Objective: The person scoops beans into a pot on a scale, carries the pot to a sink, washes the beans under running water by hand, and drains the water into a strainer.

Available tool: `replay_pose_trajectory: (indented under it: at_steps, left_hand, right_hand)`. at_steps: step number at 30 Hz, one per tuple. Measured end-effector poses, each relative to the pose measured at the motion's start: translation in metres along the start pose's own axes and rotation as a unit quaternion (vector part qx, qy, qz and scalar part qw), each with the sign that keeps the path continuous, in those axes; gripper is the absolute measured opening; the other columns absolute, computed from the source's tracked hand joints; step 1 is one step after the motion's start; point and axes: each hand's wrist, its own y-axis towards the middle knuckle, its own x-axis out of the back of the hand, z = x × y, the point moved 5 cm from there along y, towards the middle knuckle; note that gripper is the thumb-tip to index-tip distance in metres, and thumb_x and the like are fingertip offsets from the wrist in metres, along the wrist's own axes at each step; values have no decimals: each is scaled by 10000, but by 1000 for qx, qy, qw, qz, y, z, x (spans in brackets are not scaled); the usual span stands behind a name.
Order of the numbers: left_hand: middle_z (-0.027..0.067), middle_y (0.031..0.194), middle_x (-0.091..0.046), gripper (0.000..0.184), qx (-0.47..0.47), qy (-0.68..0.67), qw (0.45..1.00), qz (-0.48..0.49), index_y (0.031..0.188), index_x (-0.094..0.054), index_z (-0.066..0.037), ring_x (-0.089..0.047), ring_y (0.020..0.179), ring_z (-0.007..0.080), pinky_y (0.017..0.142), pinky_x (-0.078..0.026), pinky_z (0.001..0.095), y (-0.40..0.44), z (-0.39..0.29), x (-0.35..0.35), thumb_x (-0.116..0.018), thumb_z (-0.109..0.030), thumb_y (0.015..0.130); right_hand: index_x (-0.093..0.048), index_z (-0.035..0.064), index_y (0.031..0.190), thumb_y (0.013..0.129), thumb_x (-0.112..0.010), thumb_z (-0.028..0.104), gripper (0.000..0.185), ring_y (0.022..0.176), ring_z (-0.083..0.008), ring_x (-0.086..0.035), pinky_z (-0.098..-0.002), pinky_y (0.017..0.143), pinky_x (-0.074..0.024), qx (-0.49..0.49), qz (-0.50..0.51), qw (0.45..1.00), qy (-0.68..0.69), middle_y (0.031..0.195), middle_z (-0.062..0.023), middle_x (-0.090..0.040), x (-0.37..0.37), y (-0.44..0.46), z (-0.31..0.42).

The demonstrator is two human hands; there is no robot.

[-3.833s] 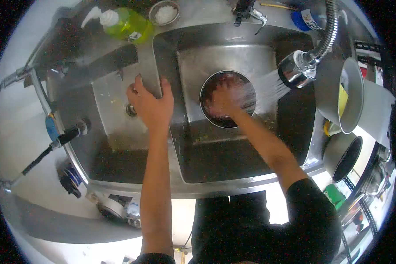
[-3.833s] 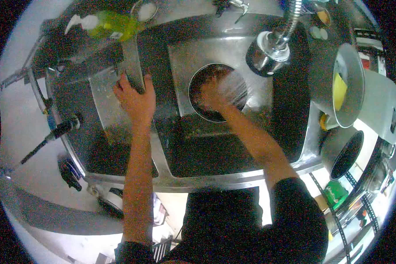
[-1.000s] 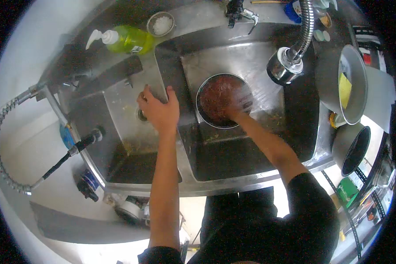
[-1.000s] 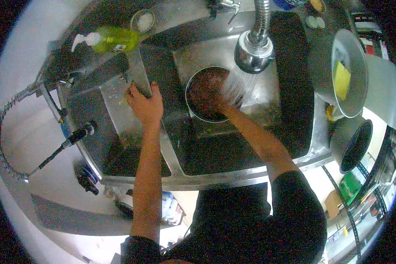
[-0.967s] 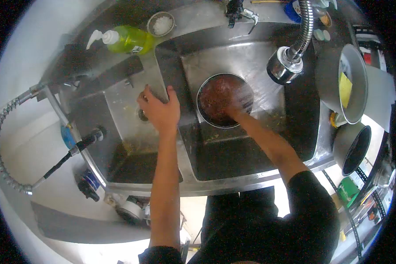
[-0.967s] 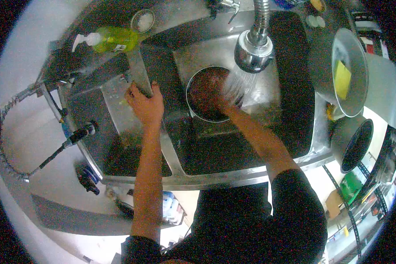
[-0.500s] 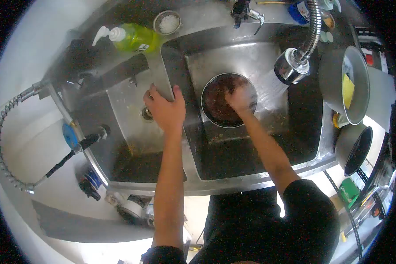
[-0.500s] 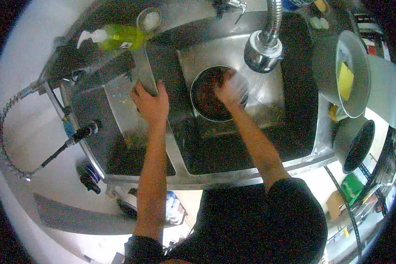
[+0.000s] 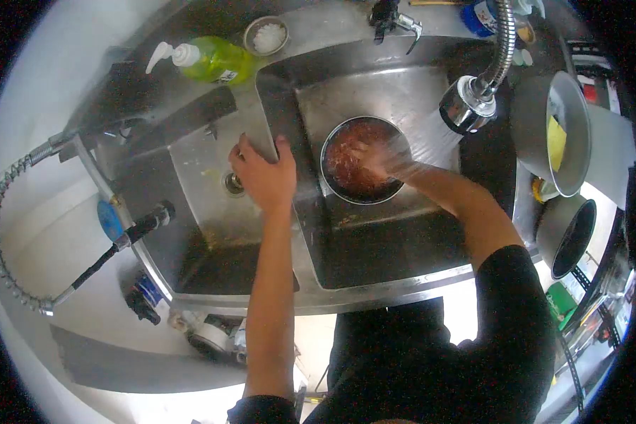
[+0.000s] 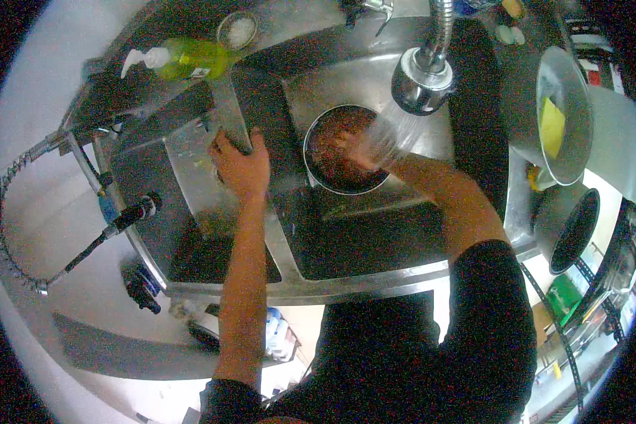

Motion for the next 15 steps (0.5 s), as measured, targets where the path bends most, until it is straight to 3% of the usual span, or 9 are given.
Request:
replay_pose_trajectory:
  at_steps: [3, 7, 12, 15]
  left_hand:
    - [307, 1381, -489, 727, 9, 4, 1000, -1, 1391, -510, 53, -500, 1277, 480, 1064, -432, 537, 0, -1, 0, -732, -402, 869]
    - [307, 1389, -484, 750, 6, 25, 1000, 2, 1409, -494, 46, -496, 1282, 483, 1068, -434, 534, -1, 1, -1, -733, -414, 867]
    - [293, 1379, -486, 735, 6, 11, 1000, 5, 1404, -489, 34, -508, 1267, 470, 1041, -453, 533, 2, -3, 1, -732, -410, 871]
    - [285, 1369, -490, 715, 0, 3, 1000, -1, 1392, -495, 31, -515, 1251, 467, 1026, -459, 538, 0, -1, 0, -732, -401, 874]
  right_hand:
    - [-611, 190, 1387, 947, -595, 493, 534, 1430, -412, -374, -607, 1173, -278, -101, -28, 986, 132, 1501, -150, -495, -7, 2, -16]
    - [-568, 179, 1434, 939, -608, 525, 605, 1457, -421, -336, -613, 1198, -230, -257, -109, 917, 283, 1550, -148, -441, -7, 5, -24]
    - [-514, 164, 1492, 930, -623, 565, 699, 1489, -433, -289, -620, 1228, -170, -507, -217, 780, 295, 1611, -146, -373, -7, 17, -3]
    - [-482, 155, 1528, 925, -632, 589, 758, 1509, -441, -261, -624, 1246, -134, -572, -231, 735, 281, 1648, -145, -333, 14, 20, 14]
